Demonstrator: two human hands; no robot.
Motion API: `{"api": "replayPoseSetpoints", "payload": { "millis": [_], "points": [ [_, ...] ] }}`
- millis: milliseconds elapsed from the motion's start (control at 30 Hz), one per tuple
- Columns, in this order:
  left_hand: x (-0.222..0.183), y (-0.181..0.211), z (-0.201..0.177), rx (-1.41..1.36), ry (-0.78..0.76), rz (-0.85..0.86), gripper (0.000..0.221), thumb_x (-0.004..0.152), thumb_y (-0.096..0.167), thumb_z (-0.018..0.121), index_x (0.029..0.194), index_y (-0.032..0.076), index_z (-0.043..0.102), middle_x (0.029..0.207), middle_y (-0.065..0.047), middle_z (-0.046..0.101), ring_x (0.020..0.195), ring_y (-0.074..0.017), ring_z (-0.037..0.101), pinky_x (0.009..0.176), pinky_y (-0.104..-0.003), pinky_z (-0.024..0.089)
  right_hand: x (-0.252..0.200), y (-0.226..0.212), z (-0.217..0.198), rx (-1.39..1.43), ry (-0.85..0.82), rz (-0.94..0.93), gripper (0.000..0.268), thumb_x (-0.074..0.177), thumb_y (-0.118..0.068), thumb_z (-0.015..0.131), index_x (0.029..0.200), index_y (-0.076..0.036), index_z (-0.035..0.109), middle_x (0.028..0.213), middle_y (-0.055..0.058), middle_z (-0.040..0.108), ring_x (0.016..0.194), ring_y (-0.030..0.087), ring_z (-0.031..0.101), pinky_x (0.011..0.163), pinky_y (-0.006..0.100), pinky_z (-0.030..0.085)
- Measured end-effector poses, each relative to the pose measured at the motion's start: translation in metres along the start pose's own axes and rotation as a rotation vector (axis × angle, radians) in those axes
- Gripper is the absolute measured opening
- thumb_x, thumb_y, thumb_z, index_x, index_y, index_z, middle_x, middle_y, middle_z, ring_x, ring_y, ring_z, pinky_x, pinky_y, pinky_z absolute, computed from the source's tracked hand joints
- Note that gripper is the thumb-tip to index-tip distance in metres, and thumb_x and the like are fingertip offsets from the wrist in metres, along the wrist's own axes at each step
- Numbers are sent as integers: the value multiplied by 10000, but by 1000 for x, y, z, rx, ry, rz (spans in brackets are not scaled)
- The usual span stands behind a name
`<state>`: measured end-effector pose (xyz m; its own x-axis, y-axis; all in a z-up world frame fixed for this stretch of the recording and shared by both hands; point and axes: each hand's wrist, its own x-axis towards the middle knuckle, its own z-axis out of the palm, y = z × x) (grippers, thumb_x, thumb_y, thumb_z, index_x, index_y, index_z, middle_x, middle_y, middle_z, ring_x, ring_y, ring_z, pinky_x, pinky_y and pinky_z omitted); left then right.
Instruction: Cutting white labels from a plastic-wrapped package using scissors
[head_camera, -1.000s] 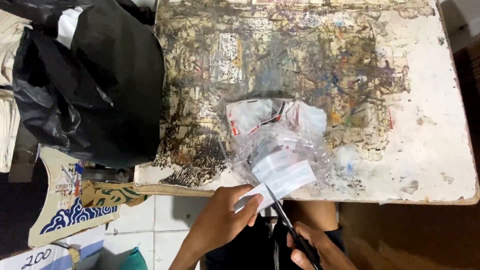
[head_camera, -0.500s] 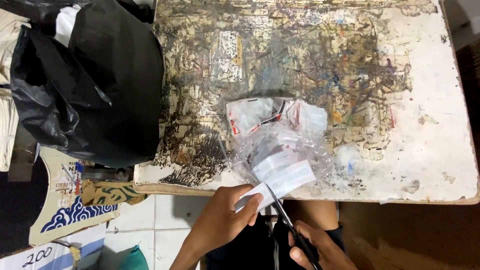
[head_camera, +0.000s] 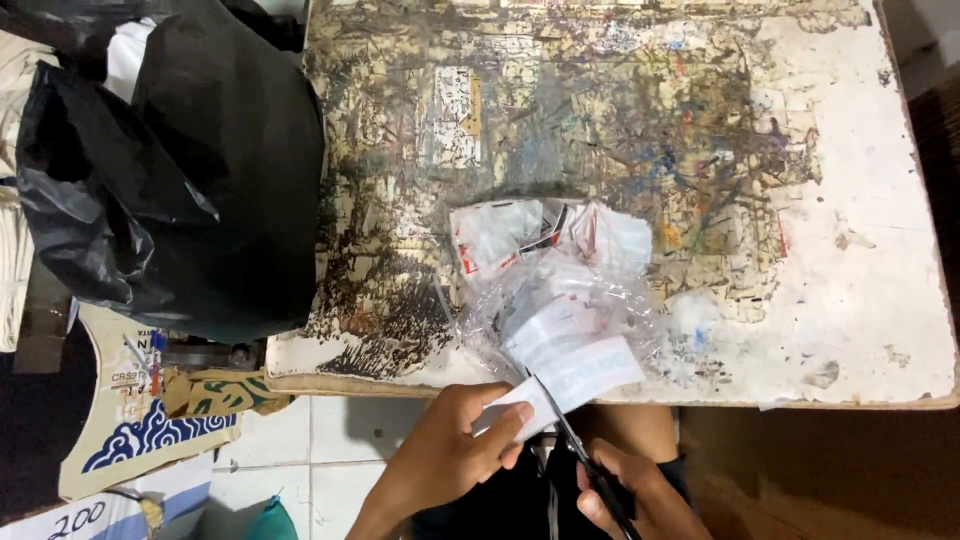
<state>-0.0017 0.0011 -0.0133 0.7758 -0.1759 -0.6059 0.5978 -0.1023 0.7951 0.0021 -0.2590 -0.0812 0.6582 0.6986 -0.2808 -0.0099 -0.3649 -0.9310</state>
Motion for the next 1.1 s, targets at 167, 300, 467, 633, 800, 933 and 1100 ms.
{"api": "replayPoseSetpoints", "payload": {
  "millis": [167, 300, 467, 633, 800, 933, 1100],
  "points": [
    [0, 2, -2, -41, -8, -36, 320, 1018, 310, 599, 789, 87, 607, 615, -16, 550, 507, -98, 460, 506, -266, 367, 1, 4, 4, 109, 58, -38, 430, 972, -517, 579, 799, -123, 571, 734, -17, 478, 670, 115, 427, 597, 293, 331],
    [4, -2, -4, -68, -32, -15, 309, 1022, 297, 588, 802, 80, 580, 627, -32, 541, 500, -103, 441, 478, -267, 342, -2, 33, 7, 107, 75, -28, 400, 972, -456, 665, 756, -143, 542, 710, -43, 434, 652, 96, 388, 568, 294, 299],
    [3, 4, 2, -92, -46, -39, 278, 1008, 316, 605, 879, 76, 659, 652, -25, 562, 544, -94, 483, 509, -251, 380, 7, 3, -5, 78, 30, -46, 463, 958, -562, 585, 803, -126, 573, 721, -31, 463, 655, 108, 413, 569, 289, 330],
    [7, 11, -1, -61, -62, -28, 339, 1006, 373, 597, 864, 74, 664, 646, -32, 573, 560, -88, 486, 518, -258, 370, 13, -6, -11, 131, 20, 59, 532, 915, -639, 575, 791, -122, 561, 718, -22, 470, 667, 109, 407, 580, 300, 315],
    [17, 16, -1, -91, -25, -109, 317, 984, 353, 605, 802, 95, 634, 634, -14, 554, 568, -90, 455, 535, -273, 348, 7, 39, -3, 26, 72, 87, 384, 943, -513, 649, 823, -149, 620, 731, -48, 510, 686, 86, 478, 602, 249, 363],
    [27, 22, -5, -43, -46, -115, 313, 996, 342, 608, 797, 103, 644, 632, -3, 559, 583, -87, 488, 547, -277, 369, 11, 25, -2, 113, 275, 251, 535, 830, -540, 711, 1147, -113, 761, 970, 14, 800, 940, 99, 751, 874, 249, 536],
    [45, 20, -9, -55, -74, -95, 307, 987, 339, 611, 835, 81, 678, 642, -16, 595, 620, -111, 570, 600, -276, 423, 26, 45, -7, 94, 211, 157, 150, 904, -250, 726, 866, -110, 760, 727, -33, 646, 695, 67, 587, 646, 208, 449]
  ]
}}
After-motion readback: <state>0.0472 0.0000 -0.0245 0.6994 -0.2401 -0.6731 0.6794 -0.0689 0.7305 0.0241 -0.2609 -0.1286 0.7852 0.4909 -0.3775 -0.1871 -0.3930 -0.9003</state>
